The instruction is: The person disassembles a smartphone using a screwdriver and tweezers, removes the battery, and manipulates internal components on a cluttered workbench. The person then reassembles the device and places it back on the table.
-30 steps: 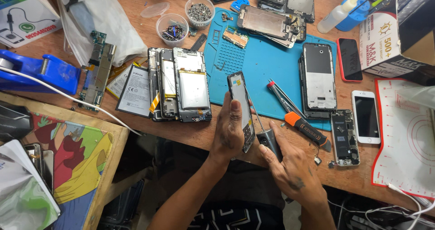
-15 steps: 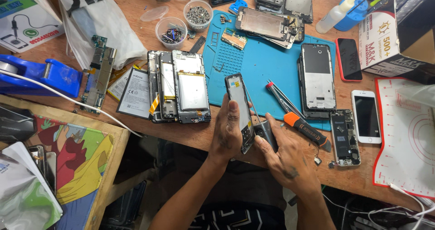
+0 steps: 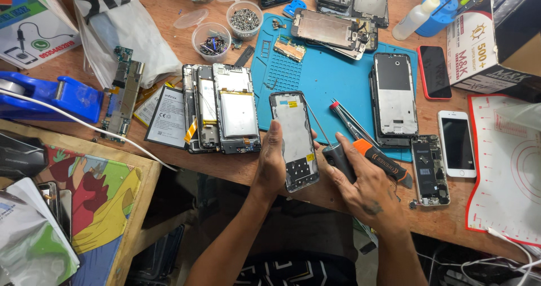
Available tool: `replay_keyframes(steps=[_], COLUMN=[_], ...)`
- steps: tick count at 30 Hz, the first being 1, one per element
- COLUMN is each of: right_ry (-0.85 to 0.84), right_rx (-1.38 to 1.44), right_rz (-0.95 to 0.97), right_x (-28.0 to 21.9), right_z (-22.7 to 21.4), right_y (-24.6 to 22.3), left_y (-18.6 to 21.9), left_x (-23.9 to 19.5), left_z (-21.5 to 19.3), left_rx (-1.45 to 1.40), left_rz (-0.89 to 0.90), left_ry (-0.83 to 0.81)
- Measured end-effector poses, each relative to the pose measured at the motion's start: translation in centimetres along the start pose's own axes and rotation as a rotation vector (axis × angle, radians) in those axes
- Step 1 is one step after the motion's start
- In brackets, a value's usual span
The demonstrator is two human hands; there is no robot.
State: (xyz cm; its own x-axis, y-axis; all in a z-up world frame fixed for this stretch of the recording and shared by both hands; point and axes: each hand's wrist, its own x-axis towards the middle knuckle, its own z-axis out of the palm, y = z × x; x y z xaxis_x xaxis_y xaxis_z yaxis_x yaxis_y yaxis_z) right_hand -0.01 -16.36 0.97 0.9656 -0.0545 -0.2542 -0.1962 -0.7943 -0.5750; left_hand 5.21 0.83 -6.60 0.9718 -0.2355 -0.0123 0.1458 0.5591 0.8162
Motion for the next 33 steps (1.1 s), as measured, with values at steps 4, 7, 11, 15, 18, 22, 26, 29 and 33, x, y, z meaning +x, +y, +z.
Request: replay_keyframes(steps=[4, 7, 11, 15, 18, 22, 26, 29, 33], right_ry=[0.027, 0.006, -0.055, -0.051, 0.022, -0.036, -0.04, 0.058, 0.078], right_rx=[-0.003, 0.023, 0.096, 0.104, 0.088, 0.063, 0.024, -0.09, -0.026], right_rz=[-0.121, -0.105, -0.04, -0.031, -0.189, 0.124, 0.121, -0.152, -0.06], right_x=[0.1, 0.1, -0.1, 0.0, -0.1, -0.3, -0.8, -1.0, -1.4], right_z=[-1.2, -1.8, -2.1, -1.6, -1.5, -1.5, -1.3, -0.5, 0.0], right_y=[0.9, 1.1, 1.2, 1.2, 1.1, 0.8, 1.0, 1.3, 1.4], left_y=[0.1, 0.2, 0.0, -0.1, -0.3, -0.4, -0.2, 0.2, 0.5], left_x=[0.0, -0.1, -0.1, -0.1, 0.0, 0.0, -0.2, -0.7, -1.0], left_z=[0.0, 0.1, 0.2, 0.2, 0.2, 0.1, 0.5, 0.8, 1.0], left_rx=[-0.063, -0.107, -0.136, -0.136, -0.077, -0.087, 0.016, 0.125, 0.171], left_rz=[-0.063, -0.118, -0.143, -0.145, -0.125, -0.076, -0.062, 0.027, 0.073], left_ry=[-0.039, -0.069, -0.103, -0.091, -0.07, -0.039, -0.011, -0.005, 0.058])
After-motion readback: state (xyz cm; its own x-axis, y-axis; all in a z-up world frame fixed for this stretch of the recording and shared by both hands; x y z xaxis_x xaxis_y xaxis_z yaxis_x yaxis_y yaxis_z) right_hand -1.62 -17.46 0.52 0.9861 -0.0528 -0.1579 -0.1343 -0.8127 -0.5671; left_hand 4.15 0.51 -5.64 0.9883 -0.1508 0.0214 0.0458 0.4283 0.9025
